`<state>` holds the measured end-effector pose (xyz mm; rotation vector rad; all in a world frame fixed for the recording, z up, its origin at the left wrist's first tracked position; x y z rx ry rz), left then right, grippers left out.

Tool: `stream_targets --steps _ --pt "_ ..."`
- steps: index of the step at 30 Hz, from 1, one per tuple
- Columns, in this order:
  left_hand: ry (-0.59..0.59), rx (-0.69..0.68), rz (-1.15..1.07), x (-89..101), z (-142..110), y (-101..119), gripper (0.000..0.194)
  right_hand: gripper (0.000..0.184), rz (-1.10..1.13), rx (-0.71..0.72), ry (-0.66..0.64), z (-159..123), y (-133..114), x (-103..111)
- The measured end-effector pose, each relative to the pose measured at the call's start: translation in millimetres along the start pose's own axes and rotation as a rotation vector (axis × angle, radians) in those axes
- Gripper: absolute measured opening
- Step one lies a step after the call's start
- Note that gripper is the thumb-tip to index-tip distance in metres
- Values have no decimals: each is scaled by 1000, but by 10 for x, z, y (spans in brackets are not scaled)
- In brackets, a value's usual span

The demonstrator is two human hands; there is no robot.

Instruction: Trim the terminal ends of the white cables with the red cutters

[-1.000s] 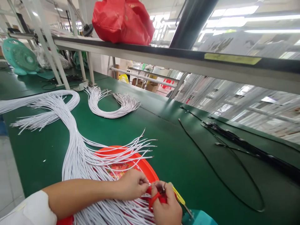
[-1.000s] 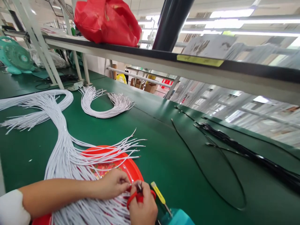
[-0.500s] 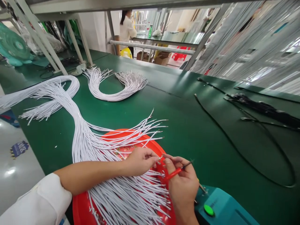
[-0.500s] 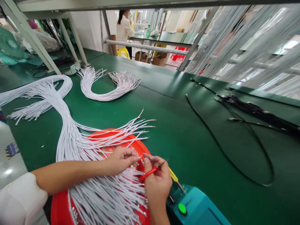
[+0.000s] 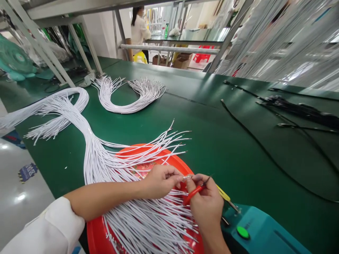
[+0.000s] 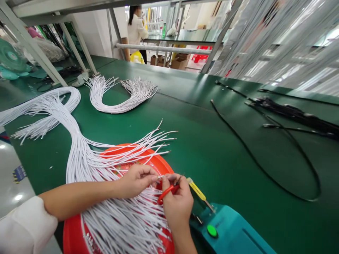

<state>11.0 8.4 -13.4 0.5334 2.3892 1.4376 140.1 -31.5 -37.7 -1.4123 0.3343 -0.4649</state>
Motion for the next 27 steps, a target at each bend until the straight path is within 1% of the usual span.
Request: stream_targets --steps 4,6,12,15,20,27 --pt "4 0 9 21 25 -44 13 29 44 -11 58 2 -36 19" --pt "3 0 26 26 36 -61 13 29 76 -21 63 -1 -51 27" --pt "-4 -1 129 22 34 -46 17 30 98 -13 48 -23 -59 28" --pt "2 5 122 20 27 -53 17 28 81 11 34 -25 -40 20" --pt "30 21 110 30 22 -82 19 26 64 11 3 -13 -40 5" --pt "13 40 110 36 28 -93 23 23 5 23 -15 -17 -96 4"
Point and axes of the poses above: each hand's wrist, its own z-axis towards the middle knuckle, its own x-axis out of the back of the hand, y = z × x, the point moved 2 cm from there along z, towards the middle knuckle, and after that the axes turned 10 degrees about x, right-handed, at the moved point
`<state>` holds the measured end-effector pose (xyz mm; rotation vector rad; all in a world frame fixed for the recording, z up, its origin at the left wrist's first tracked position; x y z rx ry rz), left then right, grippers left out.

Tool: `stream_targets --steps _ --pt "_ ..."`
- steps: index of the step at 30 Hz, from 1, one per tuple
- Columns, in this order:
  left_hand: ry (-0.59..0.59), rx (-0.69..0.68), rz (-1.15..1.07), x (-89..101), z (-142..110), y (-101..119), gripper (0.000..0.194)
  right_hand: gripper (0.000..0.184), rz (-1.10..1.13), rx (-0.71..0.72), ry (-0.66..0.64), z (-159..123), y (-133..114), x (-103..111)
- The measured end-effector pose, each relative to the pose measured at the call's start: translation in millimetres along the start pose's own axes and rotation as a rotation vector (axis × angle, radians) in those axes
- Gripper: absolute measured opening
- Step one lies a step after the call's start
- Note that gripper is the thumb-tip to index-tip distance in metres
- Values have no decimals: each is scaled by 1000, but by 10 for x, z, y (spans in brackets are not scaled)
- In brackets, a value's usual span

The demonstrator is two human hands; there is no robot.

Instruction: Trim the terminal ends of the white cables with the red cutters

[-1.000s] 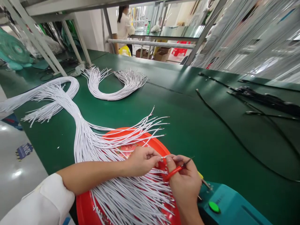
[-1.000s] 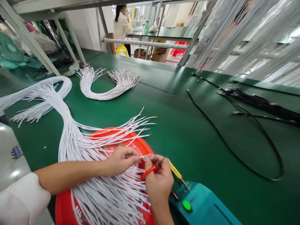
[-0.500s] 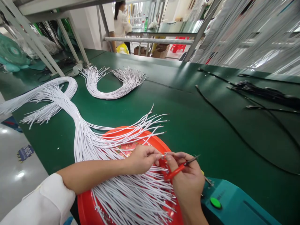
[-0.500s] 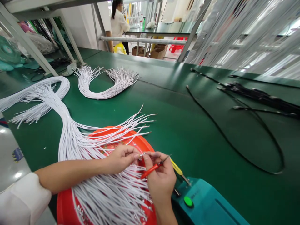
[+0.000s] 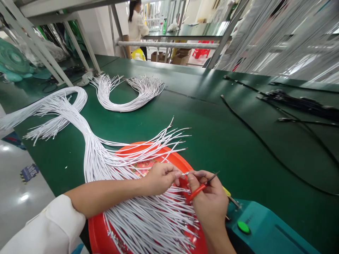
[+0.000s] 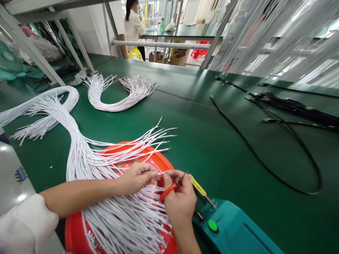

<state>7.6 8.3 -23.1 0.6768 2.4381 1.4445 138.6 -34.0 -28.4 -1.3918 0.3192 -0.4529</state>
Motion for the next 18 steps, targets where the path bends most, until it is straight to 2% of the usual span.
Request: stream_targets --steps 6,11,14,18 --pt "-44 -13 -28 13 28 -34 29 21 -3 27 -19 -23 -24 -6" --pt "-82 58 -130 6 39 -49 28 21 -27 44 8 -43 3 10" --pt "-65 57 -206 -8 27 -12 32 22 -43 59 17 -48 14 15" --pt "-22 47 -247 -12 13 42 26 24 -86 47 36 -43 -22 28"
Point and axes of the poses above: each hand's wrist, its own z-axis towards the middle knuckle, its own x-axis out of the back of the hand, y = z × x, the point moved 2 cm from there along z, towards the middle knuckle, and after that the axes turned 10 degrees about x, right-handed, at the moved point
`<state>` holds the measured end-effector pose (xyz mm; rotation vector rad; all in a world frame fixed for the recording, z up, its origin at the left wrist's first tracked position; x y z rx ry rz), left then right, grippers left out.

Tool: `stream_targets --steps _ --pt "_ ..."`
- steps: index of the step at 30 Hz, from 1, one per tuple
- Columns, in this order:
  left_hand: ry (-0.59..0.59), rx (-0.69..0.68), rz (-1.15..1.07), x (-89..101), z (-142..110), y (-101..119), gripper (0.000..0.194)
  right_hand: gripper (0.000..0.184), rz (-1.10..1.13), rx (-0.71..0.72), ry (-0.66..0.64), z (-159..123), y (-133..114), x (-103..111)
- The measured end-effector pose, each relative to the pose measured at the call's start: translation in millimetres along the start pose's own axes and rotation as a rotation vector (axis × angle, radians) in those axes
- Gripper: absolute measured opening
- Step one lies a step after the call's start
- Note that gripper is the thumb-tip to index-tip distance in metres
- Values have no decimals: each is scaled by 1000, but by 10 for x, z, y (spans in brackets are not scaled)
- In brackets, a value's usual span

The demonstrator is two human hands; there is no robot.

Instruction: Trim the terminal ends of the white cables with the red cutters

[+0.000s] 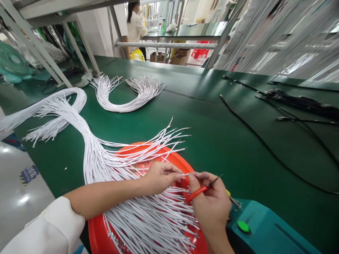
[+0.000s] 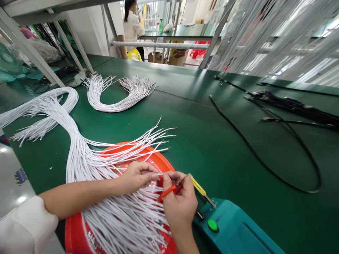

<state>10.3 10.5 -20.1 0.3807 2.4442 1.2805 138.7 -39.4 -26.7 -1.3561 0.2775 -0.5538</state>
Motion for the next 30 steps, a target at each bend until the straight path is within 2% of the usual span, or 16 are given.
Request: stream_targets --steps 3,8,11,19,25,30 --pt "28 0 -33 18 -4 29 28 26 -20 -39 -79 10 -42 12" --pt "61 -41 -32 56 -16 58 33 22 -117 -79 -456 -10 -60 -32" --pt "35 -26 -90 34 -28 66 33 19 -172 -70 -583 -30 -53 -68" --pt "-34 31 -233 -31 -11 7 33 19 -249 -29 -571 -28 -26 -64" --pt "-36 62 -254 -31 -6 -27 30 17 -261 -23 -571 -27 19 -52" --pt "-14 43 -219 -28 -47 21 28 17 -187 -64 -599 2 -51 -75"
Point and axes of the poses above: each hand's wrist, its own z-axis towards the middle knuckle, its own x-axis out of the back of the hand, y = z × x, the point moved 2 cm from there along z, towards the middle knuckle, and after that the axes turned 10 degrees about x, right-handed, at the moved point
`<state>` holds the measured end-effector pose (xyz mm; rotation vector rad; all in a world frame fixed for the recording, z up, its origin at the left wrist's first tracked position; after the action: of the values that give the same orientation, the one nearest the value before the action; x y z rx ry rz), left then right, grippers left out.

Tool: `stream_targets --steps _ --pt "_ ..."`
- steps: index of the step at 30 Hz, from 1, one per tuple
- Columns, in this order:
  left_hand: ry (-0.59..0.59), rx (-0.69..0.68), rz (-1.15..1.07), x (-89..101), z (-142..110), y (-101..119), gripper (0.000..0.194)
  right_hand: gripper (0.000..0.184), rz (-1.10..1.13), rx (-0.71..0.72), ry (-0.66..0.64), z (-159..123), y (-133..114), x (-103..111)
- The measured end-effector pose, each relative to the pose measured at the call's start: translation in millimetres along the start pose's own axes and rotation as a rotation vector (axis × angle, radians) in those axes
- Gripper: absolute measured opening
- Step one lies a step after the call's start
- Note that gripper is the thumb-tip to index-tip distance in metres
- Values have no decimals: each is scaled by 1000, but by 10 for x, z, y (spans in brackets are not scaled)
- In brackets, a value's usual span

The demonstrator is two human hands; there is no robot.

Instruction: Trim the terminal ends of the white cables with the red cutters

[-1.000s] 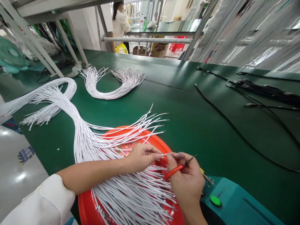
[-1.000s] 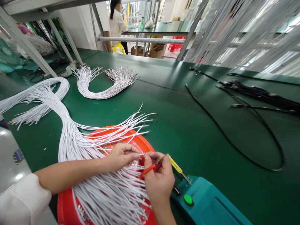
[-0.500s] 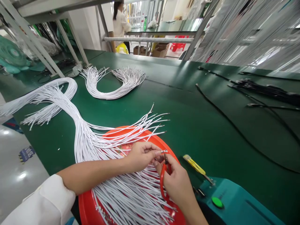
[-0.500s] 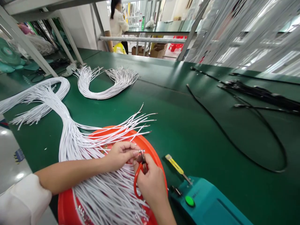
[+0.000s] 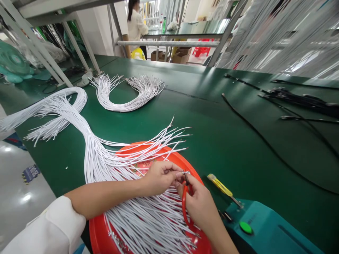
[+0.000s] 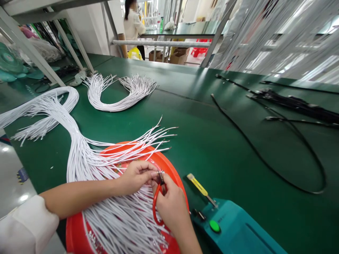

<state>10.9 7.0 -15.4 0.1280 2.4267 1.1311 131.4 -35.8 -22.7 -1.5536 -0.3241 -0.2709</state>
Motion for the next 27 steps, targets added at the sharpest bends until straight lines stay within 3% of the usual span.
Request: stream_targets --steps 6,8,12,15,19,22,25,27 --pt "115 -172 263 57 21 41 21 17 82 -24 -28 7 -13 93" --pt "147 -208 350 86 42 23 22 20 109 -32 49 3 3 136" --pt "131 -243 529 103 48 -12 22 26 163 20 368 -10 32 197" --pt "76 -299 677 79 27 0 20 26 129 49 395 -19 59 205" --pt "48 -355 809 63 19 32 22 18 -156 139 282 -19 55 266" --pt "61 -385 934 63 19 48 23 11 -470 374 231 -17 18 308" --pt "42 -437 1102 49 7 54 24 18 -733 616 202 -36 11 296" --pt "7 -483 1237 36 -2 43 27 21 -839 688 162 -52 27 268"
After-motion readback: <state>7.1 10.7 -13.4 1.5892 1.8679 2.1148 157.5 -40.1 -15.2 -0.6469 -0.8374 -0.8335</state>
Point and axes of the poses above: each hand's wrist, its own z-axis towards the middle knuckle, its own x-axis out of the back of the hand, y = z × x, the point moved 2 cm from there along z, towards the middle knuckle, and after that the axes turned 10 degrees about x, right-handed, at the moved point
